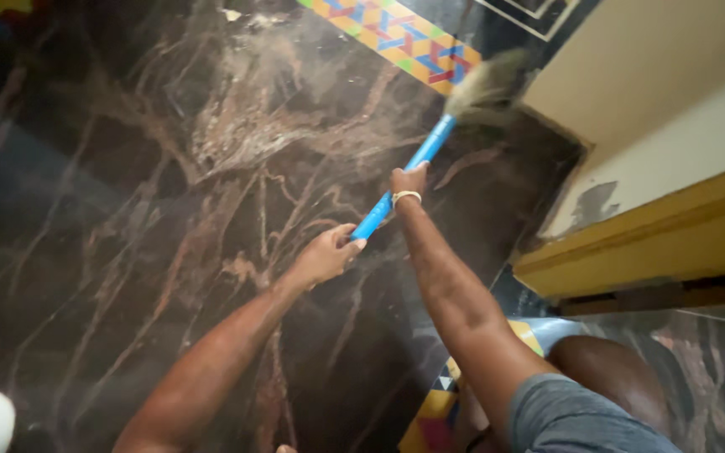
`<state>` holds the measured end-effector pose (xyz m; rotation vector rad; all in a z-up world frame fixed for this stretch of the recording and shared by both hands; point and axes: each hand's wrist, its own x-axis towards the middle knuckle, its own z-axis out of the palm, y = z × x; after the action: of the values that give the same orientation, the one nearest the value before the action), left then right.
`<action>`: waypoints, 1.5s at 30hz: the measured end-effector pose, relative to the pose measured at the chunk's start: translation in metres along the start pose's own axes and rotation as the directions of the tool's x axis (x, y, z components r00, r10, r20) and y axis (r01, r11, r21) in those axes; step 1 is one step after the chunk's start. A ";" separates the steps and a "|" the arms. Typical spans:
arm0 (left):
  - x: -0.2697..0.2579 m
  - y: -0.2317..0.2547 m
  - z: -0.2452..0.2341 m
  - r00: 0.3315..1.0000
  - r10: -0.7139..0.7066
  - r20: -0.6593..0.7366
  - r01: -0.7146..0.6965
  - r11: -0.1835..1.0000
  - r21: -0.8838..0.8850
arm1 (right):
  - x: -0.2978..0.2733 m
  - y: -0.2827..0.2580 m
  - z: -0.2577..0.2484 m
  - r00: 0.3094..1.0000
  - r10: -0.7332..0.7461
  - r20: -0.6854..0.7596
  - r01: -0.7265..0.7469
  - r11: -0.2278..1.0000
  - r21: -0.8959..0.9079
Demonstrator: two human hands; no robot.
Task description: The person sweeps debris and dust from a tiled floor into a pile using a broom, focusing on the area around a colorful geometric mat.
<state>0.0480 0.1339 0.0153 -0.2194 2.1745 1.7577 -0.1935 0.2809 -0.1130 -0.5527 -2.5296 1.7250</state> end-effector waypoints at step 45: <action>0.020 -0.141 -0.059 0.912 -0.307 -0.274 0.379 0.371 0.847 | 0.119 -0.036 0.056 0.965 -0.196 0.172 0.115 0.912 0.394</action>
<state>0.0652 0.0467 -0.1106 -0.4194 2.5305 0.2026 -0.3276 0.2551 -0.1226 -0.1465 -2.1824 2.2308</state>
